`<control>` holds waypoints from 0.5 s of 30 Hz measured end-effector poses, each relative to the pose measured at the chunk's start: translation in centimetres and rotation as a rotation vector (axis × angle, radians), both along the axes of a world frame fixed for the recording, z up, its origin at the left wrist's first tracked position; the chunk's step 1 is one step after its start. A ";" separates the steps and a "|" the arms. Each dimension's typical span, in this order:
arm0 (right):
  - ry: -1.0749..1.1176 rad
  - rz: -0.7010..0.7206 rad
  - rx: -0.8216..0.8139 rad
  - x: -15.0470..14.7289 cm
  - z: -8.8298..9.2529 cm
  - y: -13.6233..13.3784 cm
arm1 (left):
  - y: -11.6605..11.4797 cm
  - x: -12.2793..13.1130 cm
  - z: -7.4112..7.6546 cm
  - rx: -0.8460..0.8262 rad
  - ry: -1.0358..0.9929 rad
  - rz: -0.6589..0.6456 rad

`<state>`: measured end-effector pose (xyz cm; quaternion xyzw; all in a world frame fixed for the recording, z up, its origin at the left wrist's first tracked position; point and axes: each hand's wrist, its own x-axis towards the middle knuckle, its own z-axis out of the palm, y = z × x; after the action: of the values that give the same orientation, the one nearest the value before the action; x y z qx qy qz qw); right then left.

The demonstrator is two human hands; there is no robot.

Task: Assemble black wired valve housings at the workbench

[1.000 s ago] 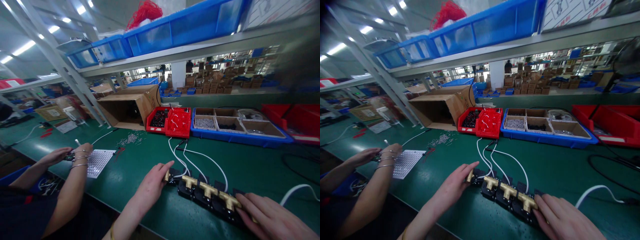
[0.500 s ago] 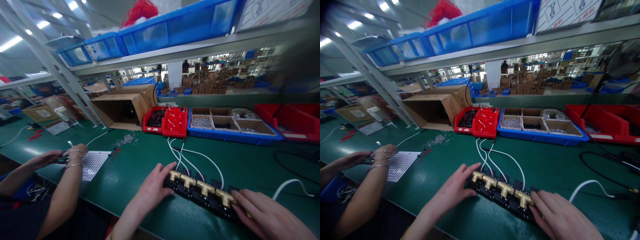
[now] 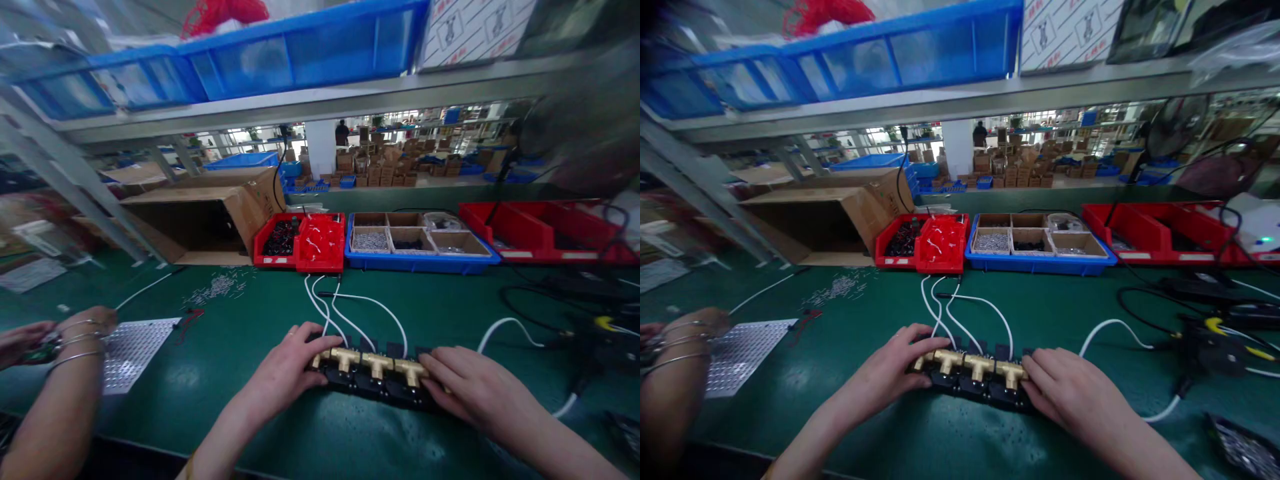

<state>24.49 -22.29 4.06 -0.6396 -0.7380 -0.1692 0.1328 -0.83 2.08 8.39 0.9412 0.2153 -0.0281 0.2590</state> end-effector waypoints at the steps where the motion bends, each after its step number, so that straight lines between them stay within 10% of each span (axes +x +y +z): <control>1: 0.000 0.009 -0.023 0.2 0.1 0.2 | -0.3 -0.1 0.1 0.015 0.013 0.014; 8: 0.009 0.057 -0.105 1.1 0.7 1.7 | -1.4 -1.1 -0.6 0.029 0.099 0.132; 15: 0.025 0.052 -0.180 0.8 1.9 2.3 | 0.7 -2.7 -5.1 0.109 -0.056 0.144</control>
<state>25.27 -20.00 5.96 -0.6316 -0.7648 -0.0909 0.0884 -3.58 2.81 3.29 0.9364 0.2761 0.0284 0.2147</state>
